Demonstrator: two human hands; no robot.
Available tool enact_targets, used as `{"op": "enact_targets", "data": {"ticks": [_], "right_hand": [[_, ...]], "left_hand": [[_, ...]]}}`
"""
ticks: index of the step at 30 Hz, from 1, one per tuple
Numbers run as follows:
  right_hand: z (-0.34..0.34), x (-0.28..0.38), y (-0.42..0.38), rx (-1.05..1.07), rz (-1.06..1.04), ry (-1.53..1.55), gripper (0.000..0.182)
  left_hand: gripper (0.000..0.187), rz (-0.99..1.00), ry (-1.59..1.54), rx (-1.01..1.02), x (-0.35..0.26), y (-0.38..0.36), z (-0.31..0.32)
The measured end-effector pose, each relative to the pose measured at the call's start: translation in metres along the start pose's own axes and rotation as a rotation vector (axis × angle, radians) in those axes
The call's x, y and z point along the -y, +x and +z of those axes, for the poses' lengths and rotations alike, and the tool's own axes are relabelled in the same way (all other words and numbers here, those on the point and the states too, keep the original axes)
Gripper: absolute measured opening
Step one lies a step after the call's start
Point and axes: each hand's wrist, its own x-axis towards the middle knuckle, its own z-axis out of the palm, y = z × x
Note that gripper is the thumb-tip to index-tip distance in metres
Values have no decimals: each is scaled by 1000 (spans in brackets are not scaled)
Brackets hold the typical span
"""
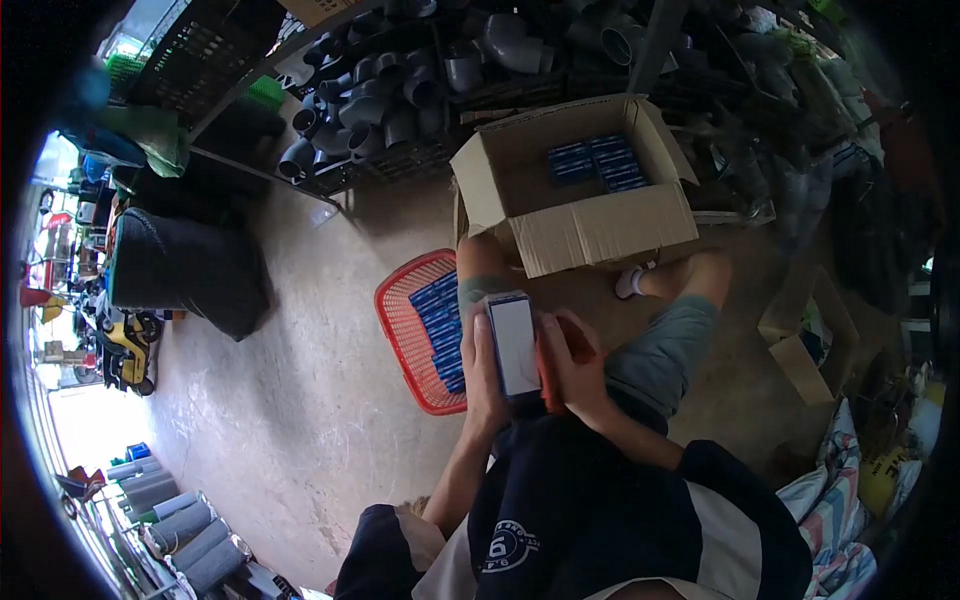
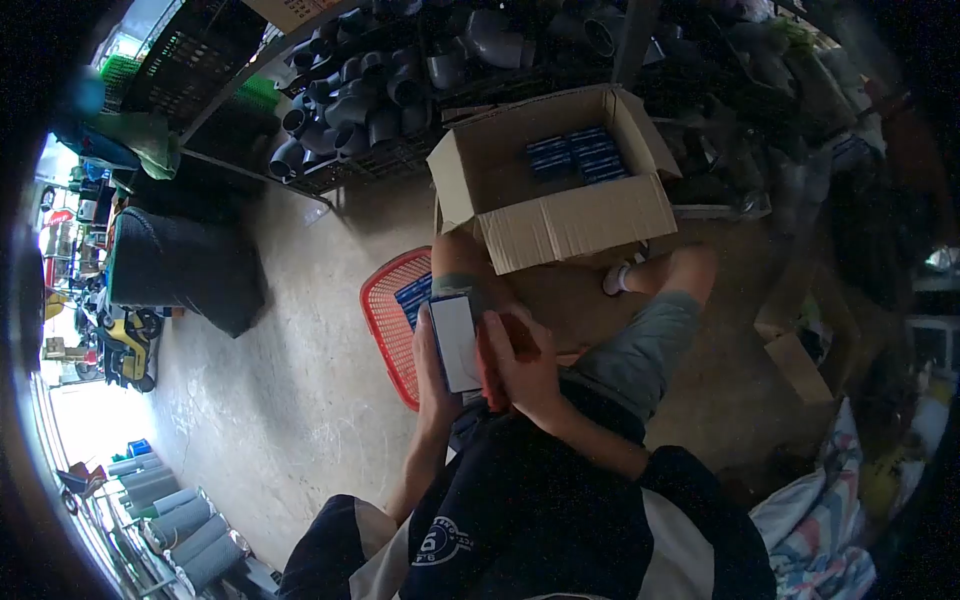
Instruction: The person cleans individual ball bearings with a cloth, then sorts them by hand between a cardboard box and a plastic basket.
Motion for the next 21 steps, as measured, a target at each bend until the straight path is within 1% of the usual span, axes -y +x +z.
{"op": "enact_targets", "data": {"ticks": [1,2,3,4,6,7,8,9,10,12,13,15,16,17,18,20,21], "right_hand": [[-3,8,1,64,9,-37,27],[-3,20,0,80,-92,-151,27],[-4,34,-1,95,-192,-267,27],[-5,41,0,111,-294,-385,28],[-4,36,5,94,-662,-501,24],[-1,35,10,81,-852,-556,24],[0,38,15,73,-880,-533,25],[1,44,20,63,-905,-508,25],[4,51,25,53,-929,-483,26],[9,60,38,34,-599,-261,27],[12,61,41,37,-419,-132,28],[13,55,36,41,-432,-133,28],[12,45,23,43,-623,-266,27],[9,37,15,46,-804,-402,27],[4,33,14,99,-784,-372,28],[-7,29,15,192,-757,-310,28],[-11,37,25,113,-711,-350,26]], "left_hand": [[54,-39,-61,50,7,4,-8],[56,-82,-123,101,12,7,-12],[64,-209,-303,121,-17,-3,2],[64,-229,-381,150,-18,-1,2],[66,-276,-539,201,-18,-1,2],[73,-272,-530,58,-25,-4,18],[71,-247,-428,75,-7,-3,16],[69,-224,-324,92,24,-3,4],[68,-173,-108,81,21,-9,4],[66,-90,340,34,16,-21,6],[65,-3,279,-68,17,-24,22],[65,-66,-12,44,14,-14,10],[66,-109,-152,93,12,-9,4],[66,-145,-329,298,11,-4,-10],[66,-185,-506,499,8,-2,-20],[65,-243,-574,446,7,-3,-15],[63,-263,-464,182,5,-13,6]]}}
